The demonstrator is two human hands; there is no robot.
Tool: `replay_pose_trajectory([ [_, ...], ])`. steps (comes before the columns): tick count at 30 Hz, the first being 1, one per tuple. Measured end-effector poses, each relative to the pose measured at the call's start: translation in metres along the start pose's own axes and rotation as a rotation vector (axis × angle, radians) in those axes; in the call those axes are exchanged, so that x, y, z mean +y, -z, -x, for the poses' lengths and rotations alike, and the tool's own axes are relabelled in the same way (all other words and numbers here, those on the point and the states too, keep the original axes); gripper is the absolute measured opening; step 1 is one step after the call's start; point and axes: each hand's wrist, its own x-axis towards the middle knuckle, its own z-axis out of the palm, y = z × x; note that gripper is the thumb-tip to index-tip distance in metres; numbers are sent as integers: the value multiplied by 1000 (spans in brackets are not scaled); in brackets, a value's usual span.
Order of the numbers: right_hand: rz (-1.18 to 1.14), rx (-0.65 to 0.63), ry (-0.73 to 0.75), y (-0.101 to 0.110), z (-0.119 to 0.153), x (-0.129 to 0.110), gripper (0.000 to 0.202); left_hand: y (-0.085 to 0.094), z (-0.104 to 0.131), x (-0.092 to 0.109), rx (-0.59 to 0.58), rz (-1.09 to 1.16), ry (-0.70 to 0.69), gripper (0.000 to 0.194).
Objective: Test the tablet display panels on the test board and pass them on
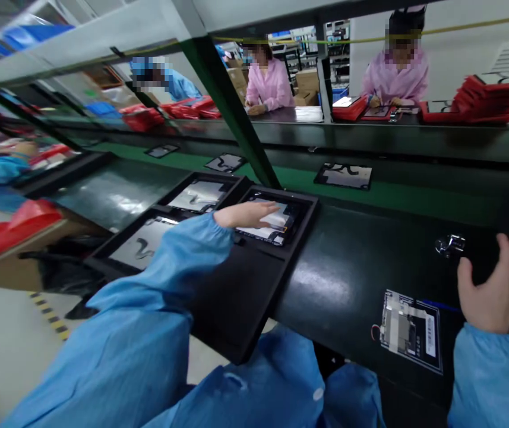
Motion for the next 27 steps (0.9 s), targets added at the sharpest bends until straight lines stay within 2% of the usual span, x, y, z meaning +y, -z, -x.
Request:
replay_pose_trajectory([
  [2,-42,-92,8,11,21,-8,73,-26,38,-1,28,15,33,66],
  [4,-94,-175,18,17,43,-14,73,-45,57,0,67,32,46,57],
  [7,-131,-224,-12,18,70,-14,72,-59,65,-2,82,51,15,25],
  [9,-127,-274,-45,17,80,-8,71,-64,65,-6,75,50,-17,18],
  [11,-118,-312,-68,15,84,-1,71,-67,65,-9,78,28,-19,20],
  [16,-95,-331,-80,14,89,11,62,-68,63,-1,115,-62,122,22],
  [21,-51,-255,-72,15,94,7,54,-62,49,23,186,-113,382,45],
  [24,-52,-231,-62,14,94,6,52,-51,42,29,184,-115,479,36],
  [27,-53,-241,-37,15,94,6,47,-31,44,28,191,-111,494,38],
])
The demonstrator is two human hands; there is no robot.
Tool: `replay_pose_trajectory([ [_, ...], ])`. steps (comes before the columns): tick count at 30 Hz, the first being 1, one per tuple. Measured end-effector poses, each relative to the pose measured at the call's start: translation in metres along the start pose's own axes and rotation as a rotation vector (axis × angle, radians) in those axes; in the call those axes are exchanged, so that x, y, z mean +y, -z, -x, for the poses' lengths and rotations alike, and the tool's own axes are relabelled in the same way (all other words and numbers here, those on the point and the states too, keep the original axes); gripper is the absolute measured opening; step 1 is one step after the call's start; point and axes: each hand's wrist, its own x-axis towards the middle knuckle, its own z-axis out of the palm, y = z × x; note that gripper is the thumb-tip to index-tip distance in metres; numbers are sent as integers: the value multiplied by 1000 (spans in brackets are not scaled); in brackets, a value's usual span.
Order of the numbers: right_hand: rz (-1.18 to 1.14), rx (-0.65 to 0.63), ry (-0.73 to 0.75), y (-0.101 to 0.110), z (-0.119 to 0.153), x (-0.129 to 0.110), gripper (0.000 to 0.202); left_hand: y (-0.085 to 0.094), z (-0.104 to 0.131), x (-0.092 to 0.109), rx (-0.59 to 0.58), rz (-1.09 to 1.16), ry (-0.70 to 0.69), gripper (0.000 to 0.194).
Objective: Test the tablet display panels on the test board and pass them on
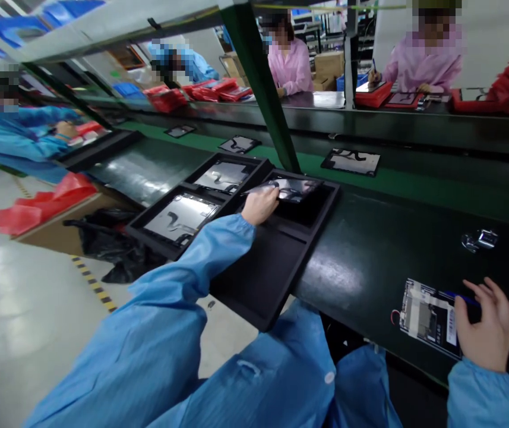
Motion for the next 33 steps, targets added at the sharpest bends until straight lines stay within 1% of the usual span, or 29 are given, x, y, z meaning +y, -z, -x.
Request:
replay_pose_trajectory([
  [3,14,-22,23,0,1,1,39,20,6,-2,42,15,-30,47],
  [5,22,-38,22,-1,2,2,36,29,14,2,134,29,-117,51],
  [6,21,-39,24,-1,2,1,34,32,18,6,207,25,-199,52],
  [8,1,-26,37,-2,2,0,32,33,24,20,384,-21,-433,50],
  [9,-15,-18,42,-2,2,-2,32,32,26,29,474,-54,-574,48],
  [11,-49,-19,37,-1,1,-7,31,27,27,51,617,-104,-855,42],
  [13,-77,-34,9,1,1,-14,31,20,27,72,708,-97,-1089,36],
  [15,-107,-23,-8,5,1,-21,30,12,26,88,733,-66,-1239,31],
  [17,-136,-1,4,9,2,-28,28,6,24,96,699,-51,-1319,32],
  [20,-172,-27,45,15,8,-41,27,0,21,95,598,-51,-1359,37],
  [21,-188,-64,54,16,11,-45,29,-1,20,94,563,-50,-1358,39],
  [23,-224,-177,61,16,18,-53,36,-2,20,96,495,-44,-1350,42],
  [25,-236,-302,52,15,26,-60,45,-3,22,106,433,-41,-1340,45],
  [27,-209,-382,31,13,31,-65,52,-4,26,120,372,-33,-1314,47],
  [30,-167,-418,-4,12,36,-70,56,-5,29,137,241,-4,-1249,52],
  [33,-162,-406,-14,12,37,-72,55,0,27,139,65,10,-1218,57],
])
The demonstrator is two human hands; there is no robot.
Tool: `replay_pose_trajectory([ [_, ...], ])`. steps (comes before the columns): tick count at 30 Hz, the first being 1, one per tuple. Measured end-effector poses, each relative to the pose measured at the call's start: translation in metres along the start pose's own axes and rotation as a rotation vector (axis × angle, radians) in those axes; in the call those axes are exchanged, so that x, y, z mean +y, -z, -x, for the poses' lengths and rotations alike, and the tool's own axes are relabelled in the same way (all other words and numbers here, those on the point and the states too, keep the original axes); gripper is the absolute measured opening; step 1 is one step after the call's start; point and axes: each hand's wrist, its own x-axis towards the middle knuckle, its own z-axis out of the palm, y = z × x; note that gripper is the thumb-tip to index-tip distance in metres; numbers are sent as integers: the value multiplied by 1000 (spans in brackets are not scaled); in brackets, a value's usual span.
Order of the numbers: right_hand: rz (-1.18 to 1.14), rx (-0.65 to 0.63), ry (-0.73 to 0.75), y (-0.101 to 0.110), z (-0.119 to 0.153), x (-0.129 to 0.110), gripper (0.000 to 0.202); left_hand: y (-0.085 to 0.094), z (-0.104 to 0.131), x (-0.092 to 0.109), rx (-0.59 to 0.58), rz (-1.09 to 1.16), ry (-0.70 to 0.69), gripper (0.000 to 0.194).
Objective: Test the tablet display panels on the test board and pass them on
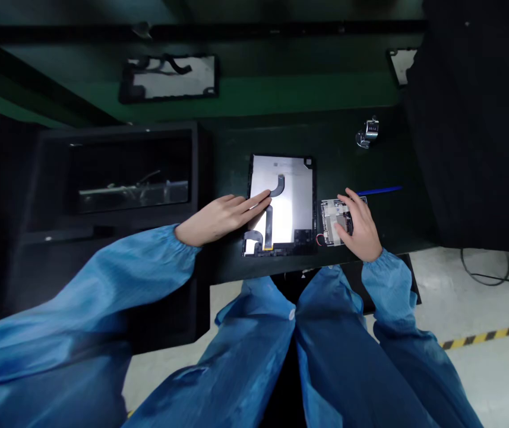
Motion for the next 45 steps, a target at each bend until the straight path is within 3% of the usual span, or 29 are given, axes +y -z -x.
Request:
replay_pose_trajectory([
  [4,5,36,5,0,1,-3,52,14,0,-9,-140,240,71,63],
  [6,12,43,-4,0,1,-4,52,20,-9,-12,-90,355,180,57],
  [9,23,42,-16,1,0,-5,51,20,-33,-11,76,441,427,42],
  [12,29,34,-30,2,-1,-7,51,16,-58,-6,20,498,573,43],
  [17,45,24,-51,3,-1,-8,50,21,-70,-11,-186,645,487,22],
  [21,54,20,-49,2,-1,-9,48,34,-60,-21,-262,1239,465,26],
  [23,54,18,-46,2,-1,-9,46,39,-54,-22,-268,1530,409,38],
  [26,50,17,-45,3,0,-10,44,44,-47,-15,-245,1770,286,53],
  [28,51,12,-44,3,-1,-11,43,45,-46,-6,-218,1869,260,50],
  [30,55,2,-41,4,-1,-12,43,44,-49,6,-187,1965,333,35],
  [33,60,-12,-40,4,-1,-13,42,38,-58,26,-155,2056,531,12],
  [36,56,-23,-44,5,-1,-13,42,29,-69,45,-128,2014,648,17],
  [40,61,-22,-30,5,-1,-14,42,19,-79,58,-98,1925,702,29],
  [45,80,-43,-39,6,-2,-17,40,17,-82,59,-128,1906,705,32],
])
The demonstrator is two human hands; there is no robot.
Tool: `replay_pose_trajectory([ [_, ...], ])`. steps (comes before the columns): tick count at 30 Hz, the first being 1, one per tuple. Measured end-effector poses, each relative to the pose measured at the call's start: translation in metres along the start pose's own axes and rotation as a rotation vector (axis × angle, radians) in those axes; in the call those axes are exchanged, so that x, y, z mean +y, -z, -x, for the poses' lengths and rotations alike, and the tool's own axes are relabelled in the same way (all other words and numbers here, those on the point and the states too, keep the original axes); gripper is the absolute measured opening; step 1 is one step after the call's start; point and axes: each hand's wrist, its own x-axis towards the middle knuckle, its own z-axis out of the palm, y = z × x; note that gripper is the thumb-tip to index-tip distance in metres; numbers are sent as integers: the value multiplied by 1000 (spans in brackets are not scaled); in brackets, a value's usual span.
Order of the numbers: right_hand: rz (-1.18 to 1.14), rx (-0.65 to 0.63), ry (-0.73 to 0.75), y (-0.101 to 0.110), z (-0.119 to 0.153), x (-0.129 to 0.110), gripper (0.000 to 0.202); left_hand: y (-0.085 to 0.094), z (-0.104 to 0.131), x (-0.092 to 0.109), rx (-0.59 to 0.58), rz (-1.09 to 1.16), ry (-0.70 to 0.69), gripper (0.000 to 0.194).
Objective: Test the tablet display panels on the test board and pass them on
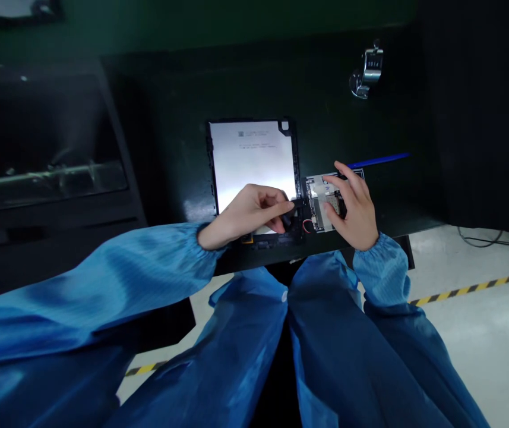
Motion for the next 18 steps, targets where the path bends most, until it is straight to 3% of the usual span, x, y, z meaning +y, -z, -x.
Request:
replay_pose_trajectory([
  [18,-1,-17,-6,-1,0,0,39,-4,2,0,-1,-45,-20,31],
])
